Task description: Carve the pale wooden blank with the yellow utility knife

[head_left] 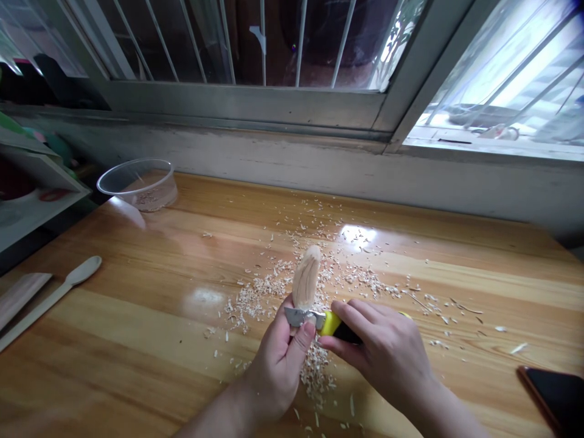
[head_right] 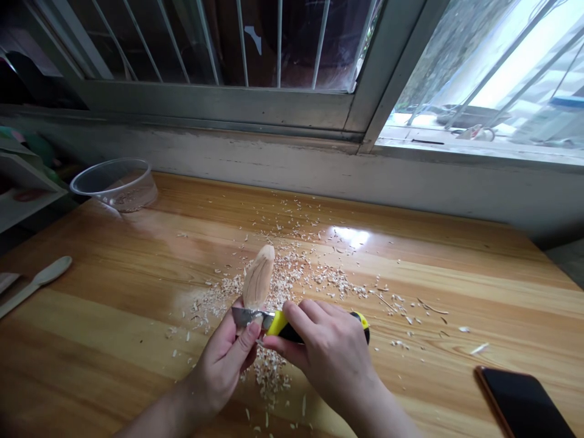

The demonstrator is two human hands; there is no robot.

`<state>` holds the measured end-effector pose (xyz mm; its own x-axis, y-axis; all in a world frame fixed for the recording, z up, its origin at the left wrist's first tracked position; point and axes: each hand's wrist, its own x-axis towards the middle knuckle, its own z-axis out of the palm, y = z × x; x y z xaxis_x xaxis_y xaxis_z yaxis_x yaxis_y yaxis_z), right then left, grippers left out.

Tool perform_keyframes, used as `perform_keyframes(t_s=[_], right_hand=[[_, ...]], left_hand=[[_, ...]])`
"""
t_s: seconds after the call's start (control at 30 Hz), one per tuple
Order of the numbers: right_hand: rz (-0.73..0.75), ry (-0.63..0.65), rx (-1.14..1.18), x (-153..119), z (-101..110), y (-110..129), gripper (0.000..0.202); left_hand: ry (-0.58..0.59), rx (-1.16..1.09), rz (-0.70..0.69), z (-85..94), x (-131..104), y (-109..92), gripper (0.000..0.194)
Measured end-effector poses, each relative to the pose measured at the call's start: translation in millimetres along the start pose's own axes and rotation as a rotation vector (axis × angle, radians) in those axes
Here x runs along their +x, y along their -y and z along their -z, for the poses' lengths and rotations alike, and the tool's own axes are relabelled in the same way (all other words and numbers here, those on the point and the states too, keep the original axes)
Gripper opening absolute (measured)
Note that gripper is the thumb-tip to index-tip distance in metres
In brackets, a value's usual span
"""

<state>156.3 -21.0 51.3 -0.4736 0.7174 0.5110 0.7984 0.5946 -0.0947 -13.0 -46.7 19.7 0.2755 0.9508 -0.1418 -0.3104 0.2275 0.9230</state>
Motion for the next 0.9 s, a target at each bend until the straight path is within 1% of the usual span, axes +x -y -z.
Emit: perform_keyframes(t_s=[0.1, 0.23, 0.33, 0.47, 0.67, 0.77, 0.9], right_hand=[[-0.011, -0.005, 0.007, -0.8, -1.9, -0.4, 0.048], [-0.007, 0.072, 0.124, -1.9, -3.9, -1.5, 0.053], [-0.008, 0.094, 0.14, -1.9, -3.4, -2.1, 0.053], [0.0, 0.069, 0.091, -1.1, -1.5, -2.7, 0.053], [0.014, 0.065, 0.07, -1.1, 0.0, -2.1, 0.052], [0.015, 0.045, 0.043, -0.5, 1.3, -0.9, 0.051], [0.025, -0.004, -0.007, 0.9, 2.5, 1.2, 0.05]], left_hand=[[0.004, 0.004, -0.005, -1.7, 0.3, -0.7, 0.026], [0.022, -0.039, 0.006, -1.2, -1.5, 0.3, 0.031], [0.028, -0.056, 0.018, -0.5, -2.0, 1.2, 0.036], [0.045, -0.051, 0.02, -1.4, -1.8, 1.1, 0.037], [0.059, -0.062, -0.02, -4.6, -2.0, -1.7, 0.037], [0.044, -0.06, -0.033, -6.4, -1.7, -1.9, 0.039], [0.021, -0.054, -0.036, -7.6, -1.8, -1.7, 0.036]])
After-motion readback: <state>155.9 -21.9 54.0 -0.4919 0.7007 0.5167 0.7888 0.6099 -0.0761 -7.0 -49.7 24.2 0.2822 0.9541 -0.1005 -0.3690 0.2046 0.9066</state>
